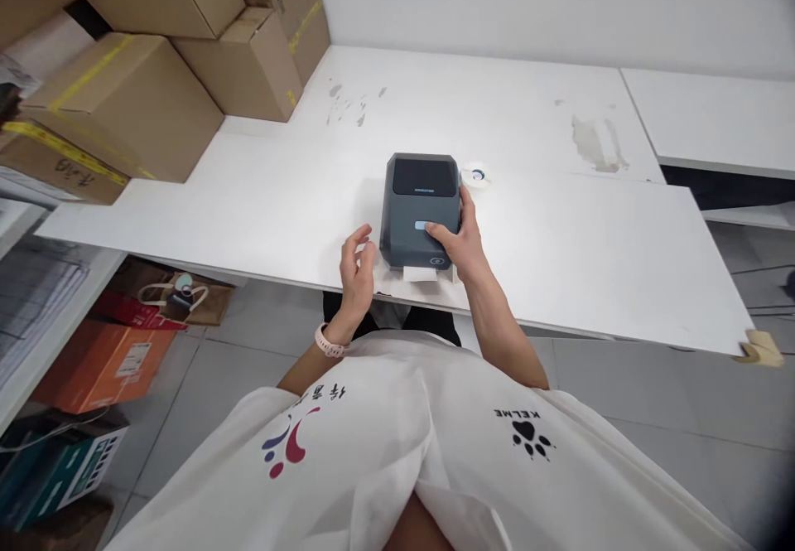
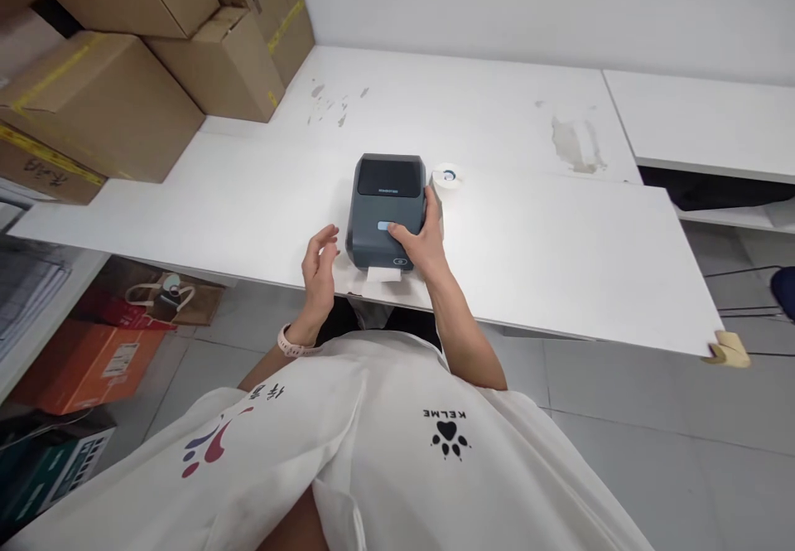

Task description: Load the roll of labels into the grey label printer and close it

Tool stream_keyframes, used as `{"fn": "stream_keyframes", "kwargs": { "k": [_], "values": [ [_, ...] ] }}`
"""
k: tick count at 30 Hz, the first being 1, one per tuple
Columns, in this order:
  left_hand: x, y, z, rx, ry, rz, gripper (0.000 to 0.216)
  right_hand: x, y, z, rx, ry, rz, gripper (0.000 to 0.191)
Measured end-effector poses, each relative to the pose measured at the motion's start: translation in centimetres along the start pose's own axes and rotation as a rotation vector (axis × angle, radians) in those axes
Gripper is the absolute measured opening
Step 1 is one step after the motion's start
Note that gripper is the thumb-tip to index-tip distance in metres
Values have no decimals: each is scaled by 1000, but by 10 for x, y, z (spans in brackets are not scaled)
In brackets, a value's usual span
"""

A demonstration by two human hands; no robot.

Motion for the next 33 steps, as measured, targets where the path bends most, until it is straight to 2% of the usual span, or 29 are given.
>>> {"fn": "stream_keyframes", "kwargs": {
  "k": [4,7,9,13,15,18,22,24,26,28,30,32,33],
  "values": [
    [-3,-19,10,175,33,-34,61,5,10,-22,-33,-105,83,83],
    [-17,-20,18,185,-11,-74,65,16,20,-29,-29,-97,126,73],
    [-29,-20,27,181,-62,-97,64,24,30,-23,-49,-83,155,72],
    [-40,-25,58,151,-168,-98,54,35,47,15,-125,-41,156,75],
    [-31,-33,76,155,-138,-15,52,37,50,40,-159,-25,172,79],
    [-8,-48,96,204,-16,139,65,34,49,77,-211,0,208,89],
    [3,-58,105,261,-6,213,75,24,45,116,-178,64,166,95],
    [3,-58,104,257,-9,244,76,20,44,125,-153,94,108,94],
    [2,-57,103,256,-14,269,74,22,46,124,-198,122,-9,88],
    [0,-57,102,254,-27,297,72,31,46,113,-277,155,-179,72],
    [-2,-56,102,243,-44,343,72,47,40,100,-299,182,-357,51],
    [-4,-56,102,229,-54,396,74,61,26,92,-202,187,-521,41],
    [-5,-56,102,225,-55,420,75,65,16,90,-96,178,-604,42]
  ]
}}
Point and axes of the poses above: each hand's wrist, its own z-axis towards the middle knuckle, its own y-axis out of the back of the hand, x = y × z, the point moved 5 cm from there along z, towards the middle knuckle, and after that the axes turned 2 degrees about -y, right-handed, at the moved point
